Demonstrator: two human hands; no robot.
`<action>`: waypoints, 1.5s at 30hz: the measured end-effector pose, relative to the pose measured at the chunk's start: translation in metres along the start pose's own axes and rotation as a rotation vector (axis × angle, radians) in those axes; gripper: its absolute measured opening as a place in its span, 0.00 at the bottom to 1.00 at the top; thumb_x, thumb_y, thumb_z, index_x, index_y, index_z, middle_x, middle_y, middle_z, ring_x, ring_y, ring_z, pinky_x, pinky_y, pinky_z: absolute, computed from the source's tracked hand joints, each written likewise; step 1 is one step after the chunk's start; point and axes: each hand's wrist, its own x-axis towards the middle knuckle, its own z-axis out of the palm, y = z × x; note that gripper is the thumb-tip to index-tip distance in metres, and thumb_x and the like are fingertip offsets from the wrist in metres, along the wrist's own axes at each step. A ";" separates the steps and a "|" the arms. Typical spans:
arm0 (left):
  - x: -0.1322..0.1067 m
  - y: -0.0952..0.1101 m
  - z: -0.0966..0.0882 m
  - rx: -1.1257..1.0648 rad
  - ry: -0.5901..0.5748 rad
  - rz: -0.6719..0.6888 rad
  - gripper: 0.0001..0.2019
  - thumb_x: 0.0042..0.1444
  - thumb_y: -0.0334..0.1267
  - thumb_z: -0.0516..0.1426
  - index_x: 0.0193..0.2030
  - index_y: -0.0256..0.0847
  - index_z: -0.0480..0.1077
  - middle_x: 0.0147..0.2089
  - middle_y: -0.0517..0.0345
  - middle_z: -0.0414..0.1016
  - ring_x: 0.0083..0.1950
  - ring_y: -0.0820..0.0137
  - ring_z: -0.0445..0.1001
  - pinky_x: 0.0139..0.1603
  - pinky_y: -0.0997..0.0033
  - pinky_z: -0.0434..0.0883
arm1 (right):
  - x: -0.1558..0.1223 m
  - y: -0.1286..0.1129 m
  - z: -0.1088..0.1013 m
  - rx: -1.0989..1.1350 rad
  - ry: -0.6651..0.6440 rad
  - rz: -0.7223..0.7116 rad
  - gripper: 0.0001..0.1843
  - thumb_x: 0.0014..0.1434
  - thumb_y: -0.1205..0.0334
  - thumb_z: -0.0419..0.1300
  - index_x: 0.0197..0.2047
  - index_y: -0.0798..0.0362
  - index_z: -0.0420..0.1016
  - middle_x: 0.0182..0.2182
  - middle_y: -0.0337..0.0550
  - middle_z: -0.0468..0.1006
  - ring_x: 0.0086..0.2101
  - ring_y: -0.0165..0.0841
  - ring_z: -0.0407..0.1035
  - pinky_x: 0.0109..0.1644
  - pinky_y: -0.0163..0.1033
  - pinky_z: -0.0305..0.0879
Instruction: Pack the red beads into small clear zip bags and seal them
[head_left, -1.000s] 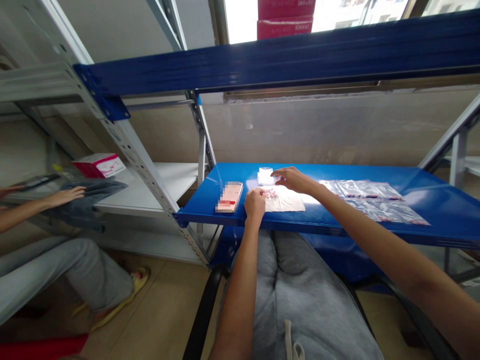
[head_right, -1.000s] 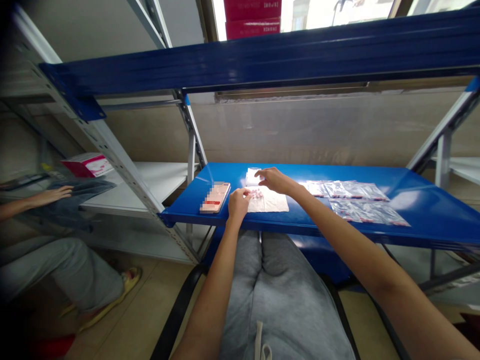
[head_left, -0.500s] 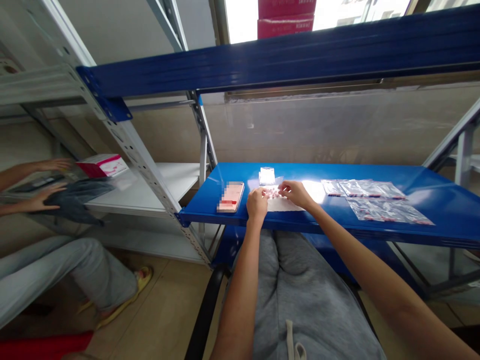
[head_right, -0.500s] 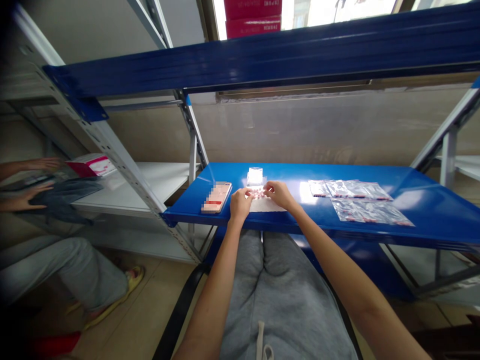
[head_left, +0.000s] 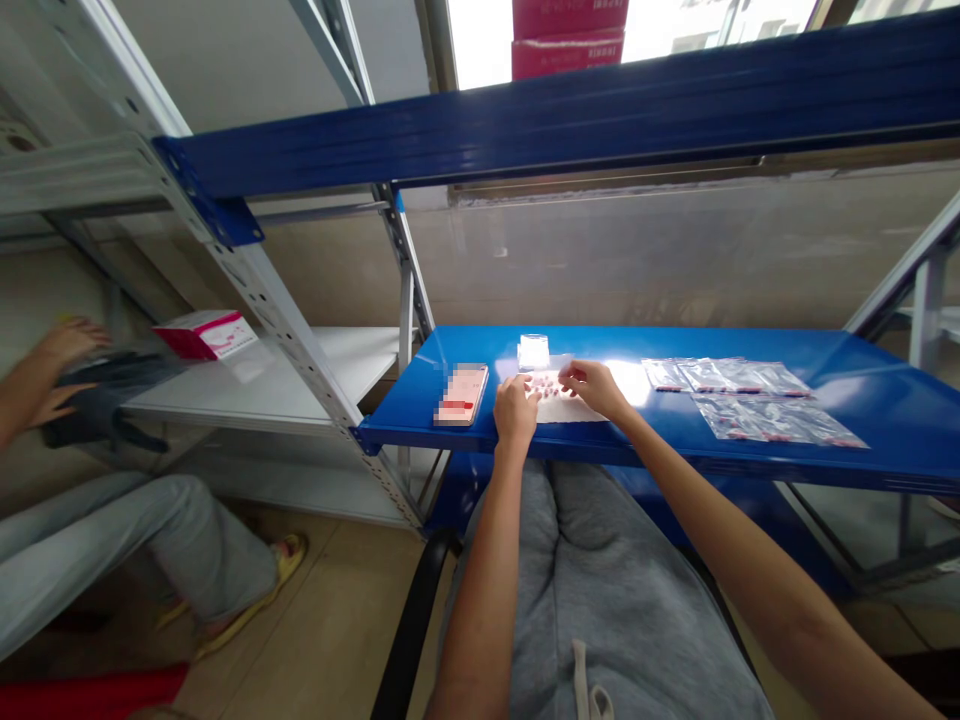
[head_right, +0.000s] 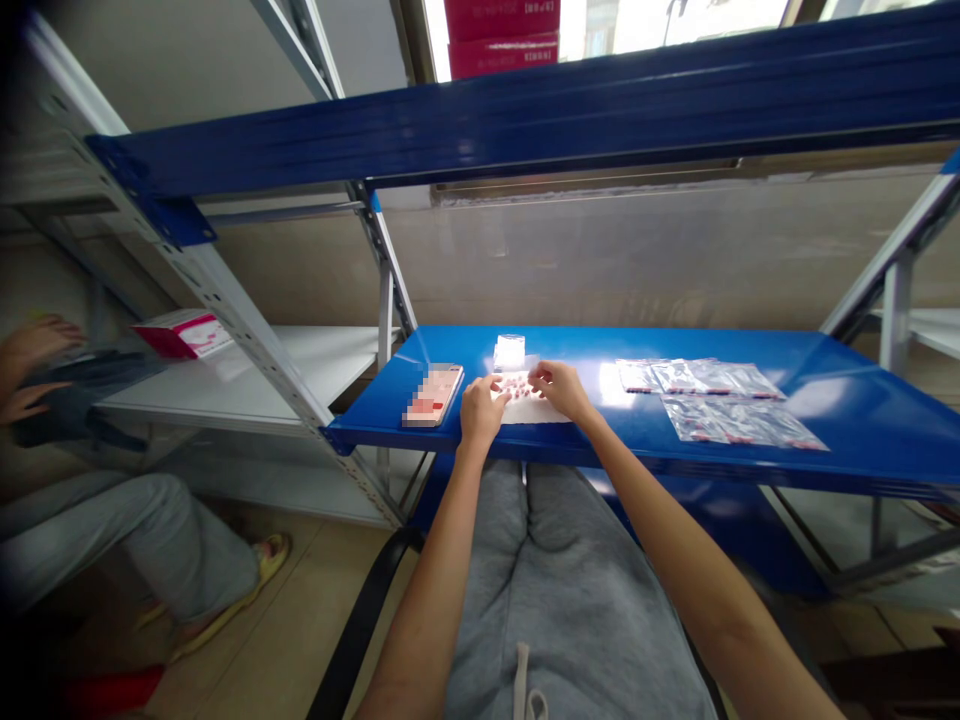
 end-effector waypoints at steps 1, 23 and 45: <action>0.000 0.001 -0.001 -0.004 0.004 -0.002 0.15 0.59 0.31 0.65 0.54 0.38 0.76 0.46 0.49 0.79 0.51 0.59 0.74 0.52 0.64 0.70 | -0.001 -0.001 0.000 0.033 0.020 0.011 0.08 0.56 0.56 0.61 0.33 0.52 0.76 0.28 0.42 0.80 0.27 0.34 0.75 0.32 0.37 0.71; 0.018 0.027 0.000 -0.577 -0.044 -0.155 0.05 0.61 0.31 0.60 0.42 0.37 0.77 0.37 0.53 0.84 0.36 0.70 0.82 0.38 0.74 0.74 | -0.019 -0.026 -0.022 0.484 0.308 0.246 0.31 0.50 0.44 0.69 0.53 0.47 0.69 0.48 0.50 0.82 0.47 0.42 0.78 0.41 0.39 0.73; 0.103 0.044 0.045 -0.266 -0.018 0.117 0.20 0.60 0.20 0.53 0.50 0.41 0.80 0.52 0.50 0.82 0.53 0.67 0.78 0.58 0.69 0.72 | 0.073 0.043 -0.012 -0.438 0.255 0.330 0.14 0.53 0.65 0.67 0.44 0.56 0.76 0.39 0.55 0.83 0.44 0.44 0.77 0.46 0.39 0.69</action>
